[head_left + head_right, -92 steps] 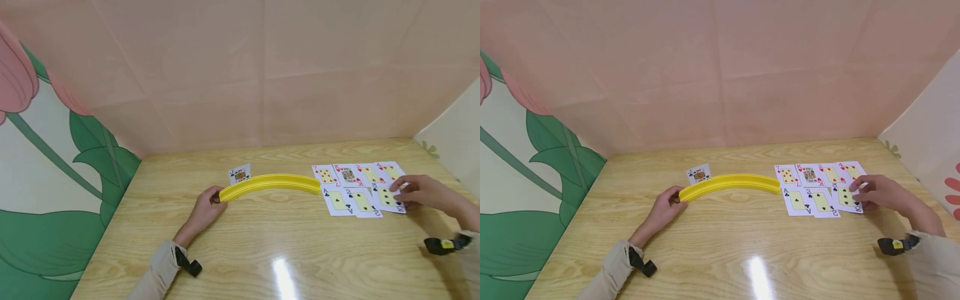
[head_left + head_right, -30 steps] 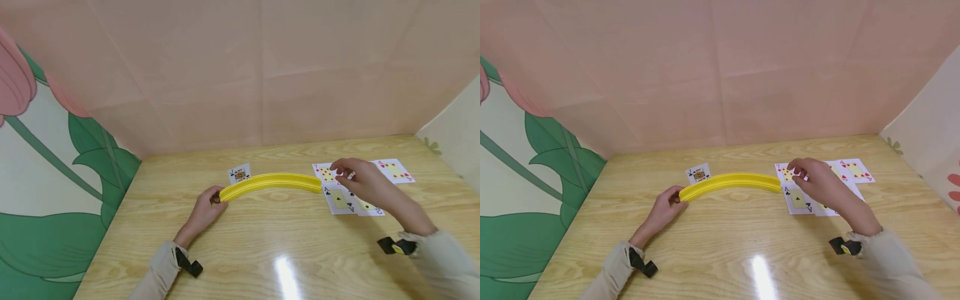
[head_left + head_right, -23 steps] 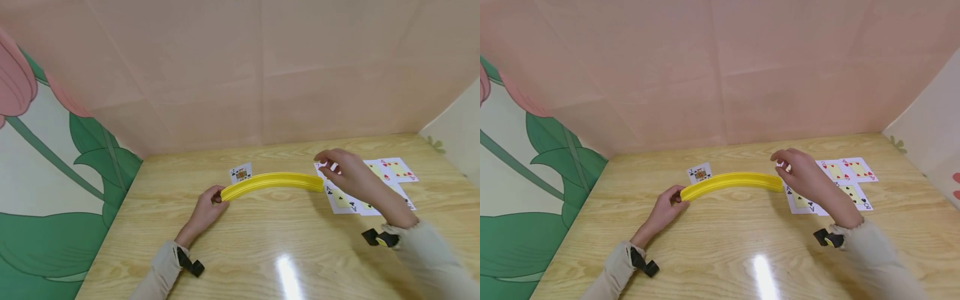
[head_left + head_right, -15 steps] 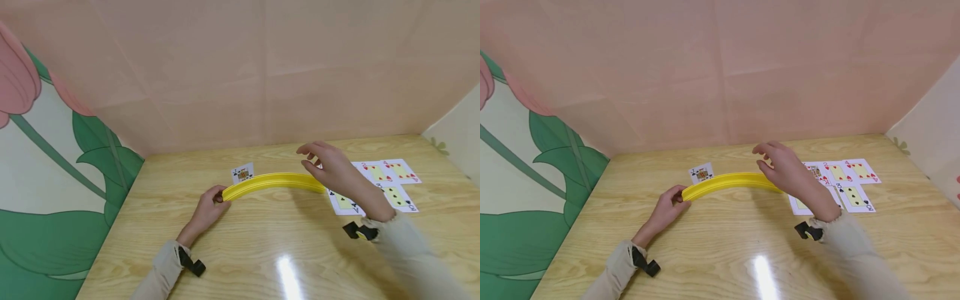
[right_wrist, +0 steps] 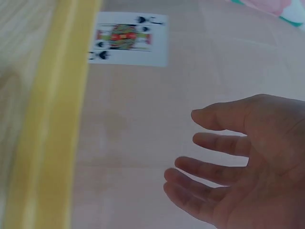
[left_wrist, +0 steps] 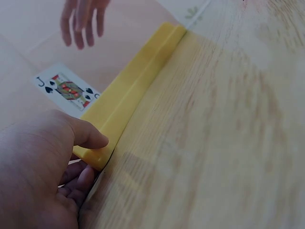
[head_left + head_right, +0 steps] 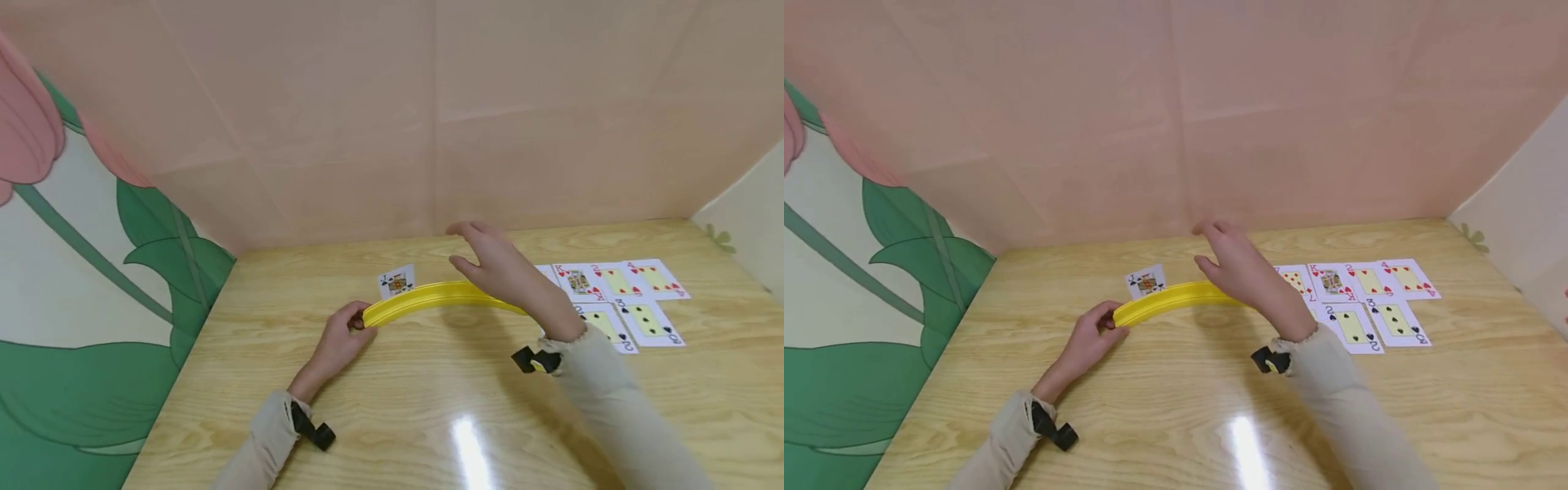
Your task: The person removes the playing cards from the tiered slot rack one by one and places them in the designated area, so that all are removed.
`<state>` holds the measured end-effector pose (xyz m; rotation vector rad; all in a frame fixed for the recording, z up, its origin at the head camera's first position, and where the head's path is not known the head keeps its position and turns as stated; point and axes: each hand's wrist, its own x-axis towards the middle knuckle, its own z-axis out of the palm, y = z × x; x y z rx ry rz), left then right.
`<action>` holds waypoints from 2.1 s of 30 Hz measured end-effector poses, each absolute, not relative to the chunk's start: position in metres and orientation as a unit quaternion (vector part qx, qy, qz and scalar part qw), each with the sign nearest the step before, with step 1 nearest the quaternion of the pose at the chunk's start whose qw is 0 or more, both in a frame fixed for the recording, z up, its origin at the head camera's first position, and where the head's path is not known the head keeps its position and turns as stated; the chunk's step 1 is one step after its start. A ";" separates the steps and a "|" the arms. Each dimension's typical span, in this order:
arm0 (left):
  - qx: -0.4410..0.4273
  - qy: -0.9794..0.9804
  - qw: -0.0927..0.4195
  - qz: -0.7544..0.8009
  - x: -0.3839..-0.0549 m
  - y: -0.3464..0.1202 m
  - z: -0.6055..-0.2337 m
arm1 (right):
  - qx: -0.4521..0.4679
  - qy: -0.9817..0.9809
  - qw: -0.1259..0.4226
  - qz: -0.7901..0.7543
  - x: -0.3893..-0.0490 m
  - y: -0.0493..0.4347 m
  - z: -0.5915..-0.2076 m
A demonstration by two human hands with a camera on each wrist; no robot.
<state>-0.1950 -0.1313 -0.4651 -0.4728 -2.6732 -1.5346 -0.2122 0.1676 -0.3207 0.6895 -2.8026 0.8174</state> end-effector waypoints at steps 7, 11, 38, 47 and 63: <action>-0.148 -0.860 0.016 -0.488 -0.196 -0.134 -0.465 | 0.242 -0.931 0.038 0.269 -0.220 0.163 -0.337; -0.148 -0.859 0.015 -0.490 -0.196 -0.136 -0.465 | 0.250 -0.926 0.032 0.282 -0.223 0.158 -0.345; -0.157 -0.855 0.014 -0.494 -0.195 -0.138 -0.464 | 0.286 -0.867 0.049 0.404 -0.221 0.116 -0.384; -0.157 -0.853 0.012 -0.497 -0.196 -0.138 -0.466 | 0.290 -0.870 0.052 0.396 -0.219 0.116 -0.384; -0.157 -0.857 0.023 -0.491 -0.196 -0.139 -0.468 | 0.269 -0.878 0.080 0.387 -0.218 0.130 -0.363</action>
